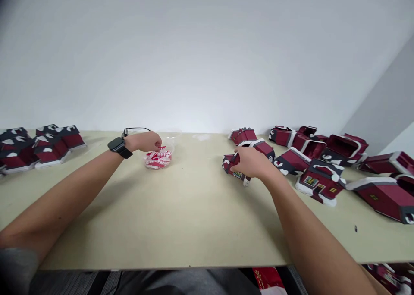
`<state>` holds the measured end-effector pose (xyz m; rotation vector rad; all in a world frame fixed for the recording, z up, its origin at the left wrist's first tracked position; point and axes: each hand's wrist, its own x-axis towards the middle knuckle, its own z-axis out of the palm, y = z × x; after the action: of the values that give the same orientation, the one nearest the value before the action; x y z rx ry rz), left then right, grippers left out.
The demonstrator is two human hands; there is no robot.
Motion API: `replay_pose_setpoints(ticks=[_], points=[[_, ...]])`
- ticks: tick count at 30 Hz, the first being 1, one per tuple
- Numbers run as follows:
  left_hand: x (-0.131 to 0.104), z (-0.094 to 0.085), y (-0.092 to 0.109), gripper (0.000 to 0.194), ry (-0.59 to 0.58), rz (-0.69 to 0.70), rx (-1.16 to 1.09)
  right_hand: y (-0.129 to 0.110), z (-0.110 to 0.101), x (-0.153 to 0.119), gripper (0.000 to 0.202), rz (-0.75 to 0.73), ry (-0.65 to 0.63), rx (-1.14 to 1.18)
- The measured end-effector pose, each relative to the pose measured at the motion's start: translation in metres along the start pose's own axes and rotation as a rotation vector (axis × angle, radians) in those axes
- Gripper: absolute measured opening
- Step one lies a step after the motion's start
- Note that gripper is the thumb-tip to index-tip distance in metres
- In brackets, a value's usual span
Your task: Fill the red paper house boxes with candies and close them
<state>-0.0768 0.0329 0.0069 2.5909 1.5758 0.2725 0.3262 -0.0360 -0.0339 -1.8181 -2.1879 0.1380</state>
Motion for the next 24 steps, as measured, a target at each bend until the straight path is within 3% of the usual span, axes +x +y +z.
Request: replay_pose_setpoints(ticks=[2, 5, 8, 10, 15, 24], points=[[-0.001, -0.005, 0.007, 0.024, 0.014, -0.004, 0.013, -0.005, -0.002, -0.001, 0.051, 0.005, 0.067, 0.163], [-0.005, -0.013, 0.028, 0.016, 0.044, 0.032, -0.038, -0.017, 0.004, 0.0, 0.067, 0.061, 0.193, 0.589], [-0.01, -0.011, 0.063, 0.026, 0.014, 0.136, -0.435, -0.034, 0.02, 0.002, 0.077, 0.079, 0.269, 0.985], [-0.014, -0.001, 0.089, 0.027, -0.014, 0.177, -0.753, -0.046, 0.032, 0.003, 0.08, 0.069, 0.327, 1.119], [-0.017, 0.029, 0.127, 0.023, 0.014, 0.119, -1.069, -0.062, 0.052, 0.002, 0.081, 0.078, 0.469, 1.111], [-0.015, 0.044, 0.133, 0.038, -0.025, -0.049, -1.382, -0.078, 0.061, -0.006, 0.07, 0.013, 0.614, 1.111]])
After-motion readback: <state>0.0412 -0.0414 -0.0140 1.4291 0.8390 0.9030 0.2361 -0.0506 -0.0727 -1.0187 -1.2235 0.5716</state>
